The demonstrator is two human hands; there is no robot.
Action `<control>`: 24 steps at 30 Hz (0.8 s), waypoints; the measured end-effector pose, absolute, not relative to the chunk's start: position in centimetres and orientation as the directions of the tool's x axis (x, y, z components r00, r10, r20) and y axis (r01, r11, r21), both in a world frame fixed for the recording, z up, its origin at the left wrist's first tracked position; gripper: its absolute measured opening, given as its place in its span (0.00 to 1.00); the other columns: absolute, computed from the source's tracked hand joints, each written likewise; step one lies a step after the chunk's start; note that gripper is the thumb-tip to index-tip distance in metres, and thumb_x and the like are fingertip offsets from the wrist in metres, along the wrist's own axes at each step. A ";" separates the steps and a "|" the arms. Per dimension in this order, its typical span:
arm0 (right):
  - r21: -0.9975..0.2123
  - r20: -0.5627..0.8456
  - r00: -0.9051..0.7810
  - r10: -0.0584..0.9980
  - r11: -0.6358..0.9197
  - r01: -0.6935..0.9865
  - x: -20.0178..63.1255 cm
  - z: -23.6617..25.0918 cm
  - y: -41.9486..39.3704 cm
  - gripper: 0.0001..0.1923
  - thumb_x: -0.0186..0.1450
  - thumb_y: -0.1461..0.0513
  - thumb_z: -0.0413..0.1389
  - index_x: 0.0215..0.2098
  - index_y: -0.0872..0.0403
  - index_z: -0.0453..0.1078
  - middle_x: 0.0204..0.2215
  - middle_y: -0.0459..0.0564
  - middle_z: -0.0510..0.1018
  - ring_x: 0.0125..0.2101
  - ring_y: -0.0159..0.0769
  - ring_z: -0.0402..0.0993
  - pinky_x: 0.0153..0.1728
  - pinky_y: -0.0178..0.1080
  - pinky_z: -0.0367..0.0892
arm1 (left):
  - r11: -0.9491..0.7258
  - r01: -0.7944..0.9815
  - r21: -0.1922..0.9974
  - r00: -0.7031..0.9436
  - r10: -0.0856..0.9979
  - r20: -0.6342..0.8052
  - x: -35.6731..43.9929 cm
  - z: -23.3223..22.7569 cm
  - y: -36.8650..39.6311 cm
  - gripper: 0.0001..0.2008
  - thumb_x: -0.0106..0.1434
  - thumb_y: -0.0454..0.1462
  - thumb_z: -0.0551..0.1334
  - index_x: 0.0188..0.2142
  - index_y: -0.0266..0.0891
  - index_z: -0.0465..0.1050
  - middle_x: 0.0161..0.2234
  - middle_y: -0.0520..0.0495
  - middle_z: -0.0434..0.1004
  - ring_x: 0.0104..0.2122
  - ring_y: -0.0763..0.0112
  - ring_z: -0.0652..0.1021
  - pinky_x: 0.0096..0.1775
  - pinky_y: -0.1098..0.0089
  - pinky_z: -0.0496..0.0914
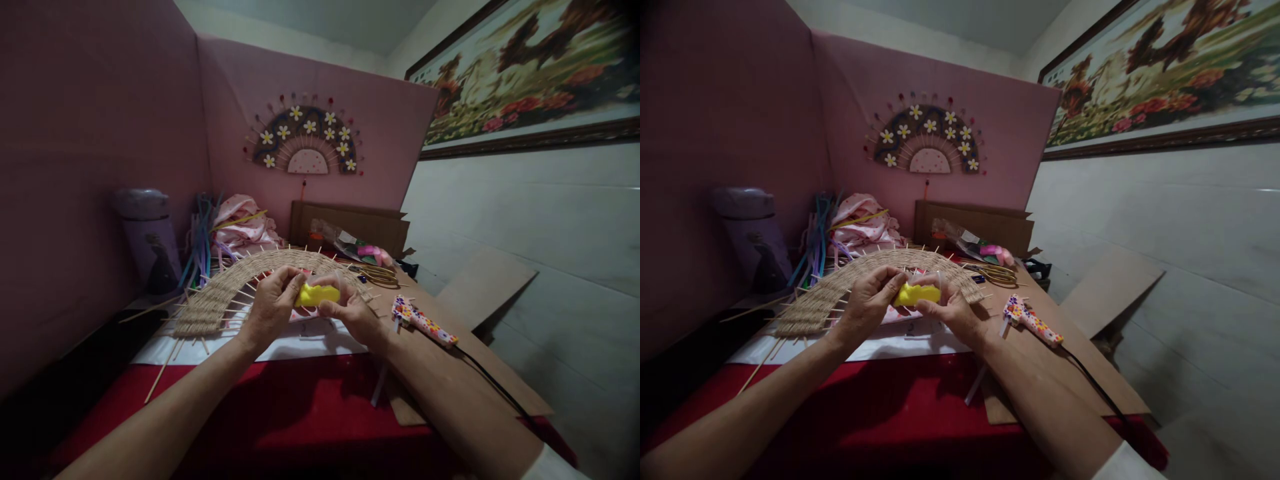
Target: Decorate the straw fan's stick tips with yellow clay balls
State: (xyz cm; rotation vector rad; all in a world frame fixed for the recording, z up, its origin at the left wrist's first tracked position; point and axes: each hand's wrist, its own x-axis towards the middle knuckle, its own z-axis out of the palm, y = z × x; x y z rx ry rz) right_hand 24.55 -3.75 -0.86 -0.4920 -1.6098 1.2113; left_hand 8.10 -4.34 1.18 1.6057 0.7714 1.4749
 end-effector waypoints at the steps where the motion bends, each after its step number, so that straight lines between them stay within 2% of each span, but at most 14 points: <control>1: -0.880 0.475 -0.392 0.788 0.417 -0.229 24.6 -0.9 -3.7 0.16 0.54 0.56 0.65 0.40 0.50 0.70 0.33 0.44 0.71 0.29 0.28 0.66 0.30 0.32 0.63 | -0.488 -0.082 0.869 0.133 0.859 0.495 8.1 1.1 -4.3 0.13 0.59 0.45 0.61 0.30 0.36 0.68 0.23 0.53 0.71 0.18 0.73 0.75 0.19 0.72 0.74; 8: -0.874 0.484 -0.357 0.799 0.418 -0.250 24.4 -1.1 -3.7 0.16 0.55 0.56 0.64 0.40 0.50 0.70 0.31 0.43 0.71 0.27 0.27 0.65 0.27 0.32 0.63 | -0.474 -0.105 0.874 0.130 0.865 0.485 8.2 1.4 -4.5 0.13 0.59 0.45 0.61 0.30 0.36 0.67 0.21 0.54 0.71 0.17 0.72 0.76 0.18 0.73 0.73; 15: -0.876 0.481 -0.423 0.768 0.414 -0.245 24.3 -0.8 -3.7 0.23 0.55 0.53 0.63 0.48 0.49 0.71 0.33 0.46 0.73 0.28 0.29 0.65 0.30 0.34 0.64 | -0.460 -0.134 0.878 0.141 0.868 0.477 8.2 1.6 -4.6 0.13 0.59 0.45 0.61 0.32 0.36 0.67 0.22 0.53 0.73 0.16 0.72 0.76 0.17 0.74 0.72; 24: -0.879 0.477 -0.447 0.757 0.413 -0.238 24.6 -0.8 -3.7 0.19 0.56 0.55 0.64 0.44 0.51 0.72 0.31 0.45 0.72 0.28 0.28 0.65 0.29 0.33 0.62 | -0.474 -0.086 0.876 0.161 0.861 0.482 8.2 1.3 -4.6 0.13 0.60 0.45 0.60 0.31 0.37 0.66 0.22 0.53 0.72 0.17 0.72 0.76 0.18 0.73 0.72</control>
